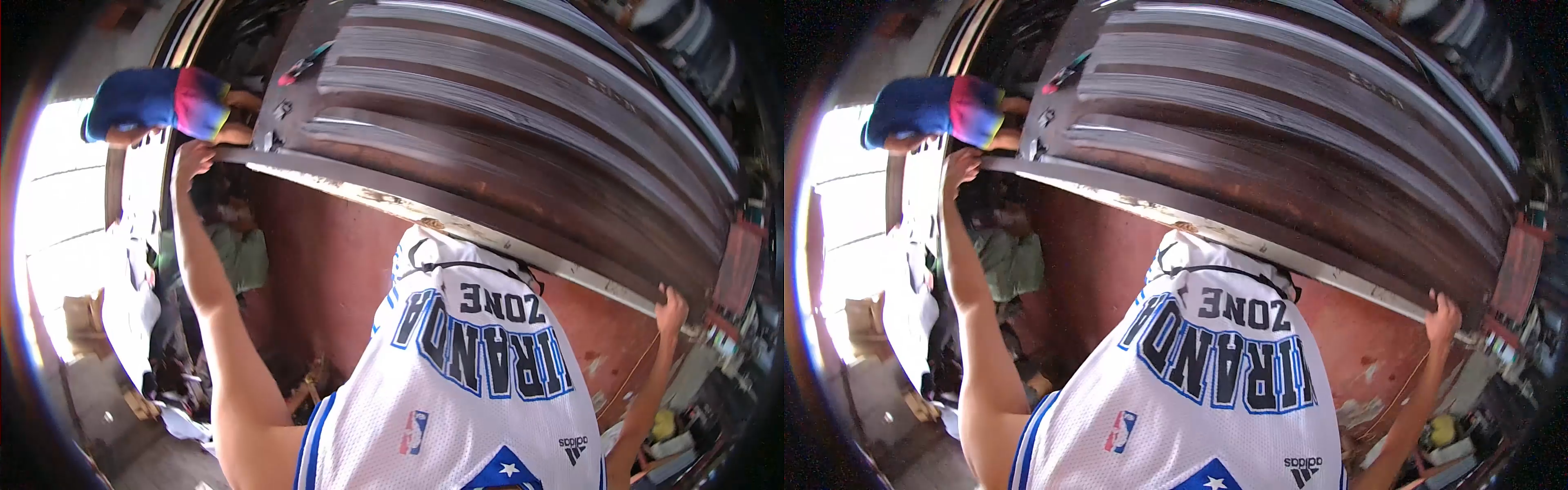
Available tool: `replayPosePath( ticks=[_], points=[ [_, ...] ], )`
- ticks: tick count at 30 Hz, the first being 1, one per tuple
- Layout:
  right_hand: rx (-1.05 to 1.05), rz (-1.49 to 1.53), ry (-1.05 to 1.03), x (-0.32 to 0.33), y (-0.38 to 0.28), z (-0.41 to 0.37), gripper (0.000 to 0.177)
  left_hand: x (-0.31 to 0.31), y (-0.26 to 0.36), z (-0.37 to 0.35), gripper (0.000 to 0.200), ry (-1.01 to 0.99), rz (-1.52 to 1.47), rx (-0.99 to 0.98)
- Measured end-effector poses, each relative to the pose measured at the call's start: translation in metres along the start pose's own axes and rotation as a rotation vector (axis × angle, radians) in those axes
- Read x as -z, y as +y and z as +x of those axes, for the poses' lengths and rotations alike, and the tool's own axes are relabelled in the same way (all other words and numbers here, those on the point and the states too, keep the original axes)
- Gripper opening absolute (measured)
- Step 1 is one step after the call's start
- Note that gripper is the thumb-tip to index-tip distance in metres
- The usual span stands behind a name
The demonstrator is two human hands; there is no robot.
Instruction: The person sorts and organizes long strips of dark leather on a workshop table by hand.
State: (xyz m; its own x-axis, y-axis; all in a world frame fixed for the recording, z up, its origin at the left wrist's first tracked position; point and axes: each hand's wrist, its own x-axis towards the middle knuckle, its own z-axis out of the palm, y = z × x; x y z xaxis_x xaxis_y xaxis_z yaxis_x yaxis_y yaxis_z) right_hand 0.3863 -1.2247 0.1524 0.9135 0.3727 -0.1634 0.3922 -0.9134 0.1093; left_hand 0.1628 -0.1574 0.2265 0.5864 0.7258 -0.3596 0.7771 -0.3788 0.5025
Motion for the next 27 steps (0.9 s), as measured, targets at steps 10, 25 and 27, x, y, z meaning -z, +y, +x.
replayPosePath(
  ticks=[10,25,27],
  points=[
    [-0.128,-0.161,-0.236,-0.014,0.028,-0.024,0.030,-0.127,-0.023,0.006,0.015,-0.007,0.002,-0.125],
    [-0.236,-0.214,-0.395,-0.010,0.026,-0.024,0.044,-0.170,-0.037,0.010,0.023,0.017,0.051,-0.131],
    [-0.232,-0.205,-0.397,-0.012,0.026,-0.025,0.046,-0.171,-0.039,0.012,0.023,0.039,0.043,-0.143]
  ],
)
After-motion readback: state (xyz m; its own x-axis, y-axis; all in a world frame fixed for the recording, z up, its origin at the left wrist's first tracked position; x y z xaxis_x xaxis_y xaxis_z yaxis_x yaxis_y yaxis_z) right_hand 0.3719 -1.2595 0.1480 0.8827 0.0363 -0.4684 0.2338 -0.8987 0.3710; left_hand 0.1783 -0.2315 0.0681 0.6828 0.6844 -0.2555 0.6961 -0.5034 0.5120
